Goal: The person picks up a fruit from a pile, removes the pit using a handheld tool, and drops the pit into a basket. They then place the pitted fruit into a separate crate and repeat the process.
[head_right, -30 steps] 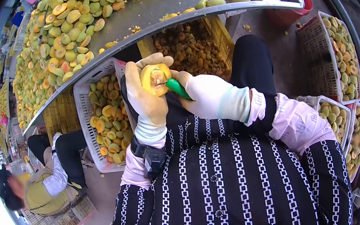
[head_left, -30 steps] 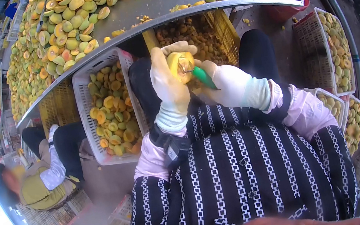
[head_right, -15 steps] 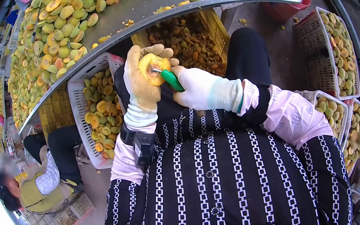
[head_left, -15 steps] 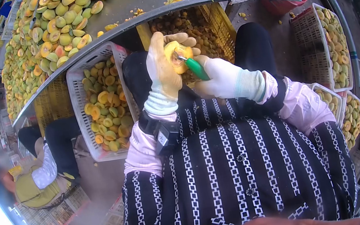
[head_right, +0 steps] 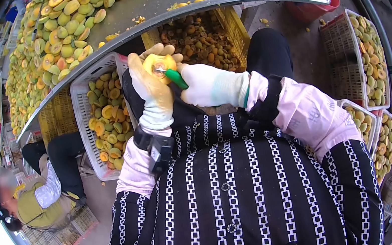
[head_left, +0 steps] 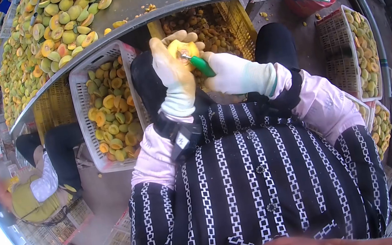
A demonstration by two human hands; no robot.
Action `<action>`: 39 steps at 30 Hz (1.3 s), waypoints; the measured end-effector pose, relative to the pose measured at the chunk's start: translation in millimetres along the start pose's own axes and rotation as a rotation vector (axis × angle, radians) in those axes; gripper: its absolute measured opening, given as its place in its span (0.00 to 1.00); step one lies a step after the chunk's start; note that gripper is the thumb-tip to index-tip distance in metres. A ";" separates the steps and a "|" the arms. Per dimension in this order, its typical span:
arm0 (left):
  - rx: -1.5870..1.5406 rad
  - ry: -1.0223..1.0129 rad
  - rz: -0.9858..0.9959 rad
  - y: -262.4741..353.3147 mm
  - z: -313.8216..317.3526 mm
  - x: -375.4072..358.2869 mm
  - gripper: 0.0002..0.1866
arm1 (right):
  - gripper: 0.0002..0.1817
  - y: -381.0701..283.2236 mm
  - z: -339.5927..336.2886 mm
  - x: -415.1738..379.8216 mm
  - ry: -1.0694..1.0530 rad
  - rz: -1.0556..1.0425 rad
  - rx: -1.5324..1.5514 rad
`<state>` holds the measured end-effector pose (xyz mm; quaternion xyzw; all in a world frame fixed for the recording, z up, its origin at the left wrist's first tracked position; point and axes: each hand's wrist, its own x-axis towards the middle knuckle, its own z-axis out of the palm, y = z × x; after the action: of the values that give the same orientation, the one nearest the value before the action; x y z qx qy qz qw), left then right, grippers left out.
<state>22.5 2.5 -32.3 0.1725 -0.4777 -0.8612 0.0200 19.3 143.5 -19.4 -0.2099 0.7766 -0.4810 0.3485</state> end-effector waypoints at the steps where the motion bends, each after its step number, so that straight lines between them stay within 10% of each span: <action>1: -0.020 0.031 0.062 -2.9 -1.5 1.5 0.30 | 0.10 2.8 6.9 4.6 0.203 -0.222 -0.305; 5: 0.040 -0.037 -0.007 -1.8 -10.1 8.6 0.28 | 0.08 -10.3 -19.8 -9.7 -0.365 0.195 0.573; 9: -0.054 -0.197 -0.118 1.4 -18.2 11.0 0.27 | 0.08 -3.3 -20.9 -6.9 -0.372 0.195 0.565; 14: -0.028 -0.155 0.189 -11.4 -10.6 0.4 0.23 | 0.18 5.7 -15.3 -3.6 0.030 -0.044 0.103; 18: -0.153 -0.037 0.002 -17.5 -12.2 -2.8 0.22 | 0.24 -19.4 -9.1 -15.5 0.085 0.079 -0.494; 23: -0.192 0.000 0.038 -14.2 -1.3 -14.1 0.22 | 0.20 -22.0 -3.5 -20.6 0.105 0.011 -0.510; 28: 0.084 -0.030 0.406 -9.7 3.0 -13.4 0.26 | 0.10 -31.4 -12.6 -26.7 -0.312 0.160 0.585; 37: -0.609 0.034 -0.027 -12.6 -2.6 10.6 0.21 | 0.11 -24.0 -13.3 -19.5 -0.408 -0.024 0.956; 39: -0.387 0.056 0.163 -25.3 -8.9 7.4 0.20 | 0.12 -23.5 -18.6 -17.0 -0.184 0.023 0.763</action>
<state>21.7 7.5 -59.7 0.1499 -0.3148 -0.9274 0.1355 16.7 155.3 12.8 -0.0986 0.5096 -0.7105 0.4752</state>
